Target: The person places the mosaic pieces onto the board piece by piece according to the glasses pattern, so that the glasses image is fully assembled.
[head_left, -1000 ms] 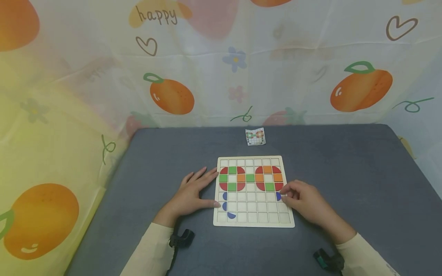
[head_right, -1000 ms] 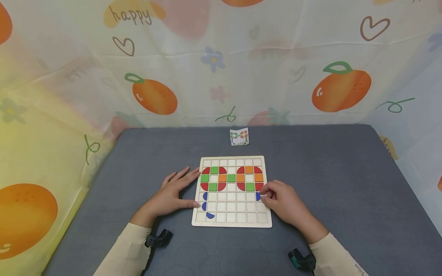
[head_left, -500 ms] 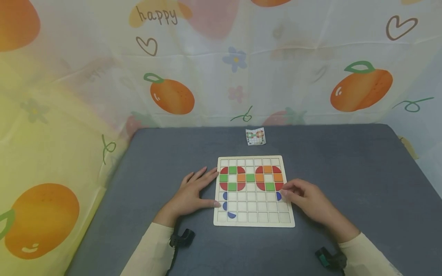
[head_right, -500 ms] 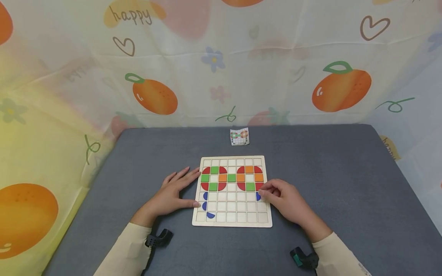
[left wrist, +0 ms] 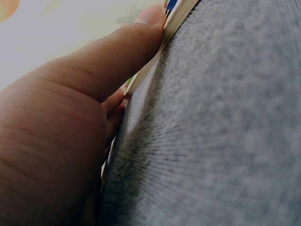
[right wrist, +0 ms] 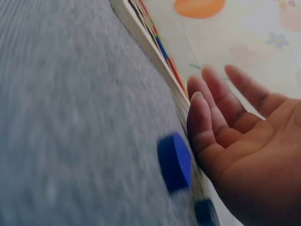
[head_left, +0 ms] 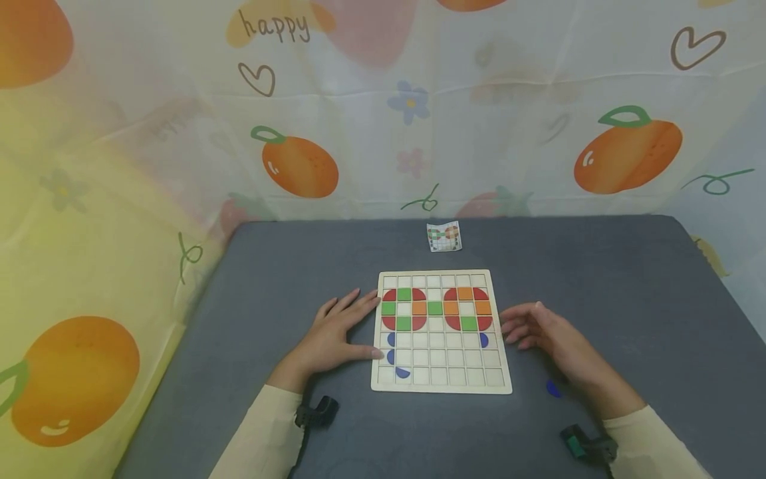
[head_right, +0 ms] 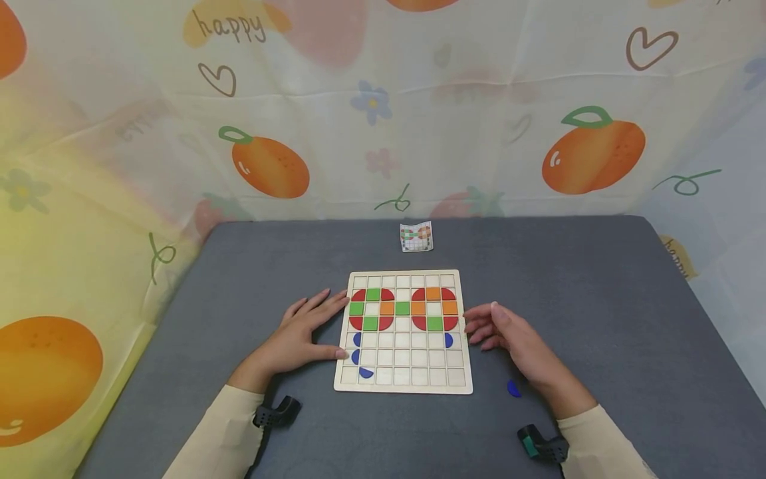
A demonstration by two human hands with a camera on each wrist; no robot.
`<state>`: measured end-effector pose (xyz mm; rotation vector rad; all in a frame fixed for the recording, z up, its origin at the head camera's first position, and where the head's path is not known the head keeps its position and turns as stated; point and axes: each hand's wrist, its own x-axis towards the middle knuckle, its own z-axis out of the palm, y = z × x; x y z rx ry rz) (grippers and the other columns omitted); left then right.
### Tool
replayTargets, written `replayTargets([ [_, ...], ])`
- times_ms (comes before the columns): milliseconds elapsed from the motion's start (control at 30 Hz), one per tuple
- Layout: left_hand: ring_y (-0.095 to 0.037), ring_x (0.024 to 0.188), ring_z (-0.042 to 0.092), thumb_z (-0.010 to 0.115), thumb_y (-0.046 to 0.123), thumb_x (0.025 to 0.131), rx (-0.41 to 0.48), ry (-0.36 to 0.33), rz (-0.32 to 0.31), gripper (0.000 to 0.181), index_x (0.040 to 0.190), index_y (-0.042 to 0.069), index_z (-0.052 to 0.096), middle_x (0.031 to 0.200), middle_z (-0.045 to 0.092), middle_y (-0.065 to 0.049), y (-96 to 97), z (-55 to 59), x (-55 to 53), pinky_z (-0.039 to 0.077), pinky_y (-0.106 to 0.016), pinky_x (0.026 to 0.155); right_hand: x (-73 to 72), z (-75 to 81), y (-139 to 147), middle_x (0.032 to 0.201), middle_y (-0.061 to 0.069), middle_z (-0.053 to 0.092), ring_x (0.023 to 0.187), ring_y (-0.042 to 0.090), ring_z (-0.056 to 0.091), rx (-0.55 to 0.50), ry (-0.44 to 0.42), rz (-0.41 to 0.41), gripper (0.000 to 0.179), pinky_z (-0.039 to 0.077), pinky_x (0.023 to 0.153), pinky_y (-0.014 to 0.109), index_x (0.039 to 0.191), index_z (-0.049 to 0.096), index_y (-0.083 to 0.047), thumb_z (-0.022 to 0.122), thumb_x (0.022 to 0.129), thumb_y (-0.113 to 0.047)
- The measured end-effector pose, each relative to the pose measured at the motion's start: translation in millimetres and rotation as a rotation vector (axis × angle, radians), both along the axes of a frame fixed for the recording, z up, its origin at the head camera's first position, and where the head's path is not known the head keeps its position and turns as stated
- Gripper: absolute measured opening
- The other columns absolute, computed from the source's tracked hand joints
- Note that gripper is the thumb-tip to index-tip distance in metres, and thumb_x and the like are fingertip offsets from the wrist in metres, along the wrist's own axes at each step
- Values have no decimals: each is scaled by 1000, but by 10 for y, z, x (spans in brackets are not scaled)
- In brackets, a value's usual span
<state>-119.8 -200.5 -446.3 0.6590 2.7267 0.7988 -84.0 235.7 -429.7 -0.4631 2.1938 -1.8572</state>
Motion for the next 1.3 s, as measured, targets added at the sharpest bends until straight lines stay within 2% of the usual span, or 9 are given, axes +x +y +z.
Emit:
replayTargets([
  [200,-21,165,13,86,66,86,7,6,-3,107,172,25,39,176,29,13,-4,6,-5,3,-61,127,30,-15,189,121,26,67,104,29,69,-43,34,12,66,56,89,31,138,59,15,15,122,-32],
  [533,-22,165,12,86,66,86,0,-15,1,106,172,25,38,176,28,14,-10,-2,-3,2,-62,126,109,-83,520,123,20,70,108,22,68,-92,68,12,58,54,91,28,140,63,7,17,122,-24],
  [700,-22,165,12,87,66,86,7,-16,4,107,172,25,38,176,28,14,-4,14,4,2,-61,127,150,-119,665,127,18,70,113,20,68,-153,74,59,58,53,94,27,143,60,8,14,122,-20],
  [800,-22,165,12,87,66,86,7,-15,4,107,172,26,38,176,29,14,1,17,6,2,-62,127,169,-127,735,129,16,69,115,20,67,-153,69,76,53,53,95,26,145,58,10,16,121,-14],
  [867,-23,165,12,87,66,86,7,-14,3,107,172,26,38,176,28,14,5,17,6,2,-62,127,187,-126,770,129,16,70,114,19,68,-106,70,64,44,54,94,26,144,56,12,24,120,-7],
  [967,-22,165,11,87,66,85,2,-16,5,107,172,27,38,176,28,14,7,13,5,2,-62,127,221,-121,811,128,14,71,111,17,69,2,38,32,32,56,90,26,143,57,11,45,114,3],
  [1100,-22,165,11,87,66,86,1,-18,7,107,172,26,37,176,28,14,4,7,3,2,-62,127,244,-104,852,127,13,72,103,19,69,146,-6,33,38,57,84,27,141,63,5,71,104,3],
  [1167,-22,165,11,87,66,86,1,-17,6,107,172,26,38,176,28,14,3,6,3,2,-62,127,241,-93,880,126,12,72,99,20,68,206,-7,62,41,57,82,27,140,65,1,77,101,0],
  [1300,-22,165,11,86,66,86,-1,-15,5,107,172,26,38,176,28,14,6,10,4,2,-62,127,231,-87,935,118,3,72,92,18,63,317,73,138,40,53,75,27,136,71,-8,82,97,-2],
])
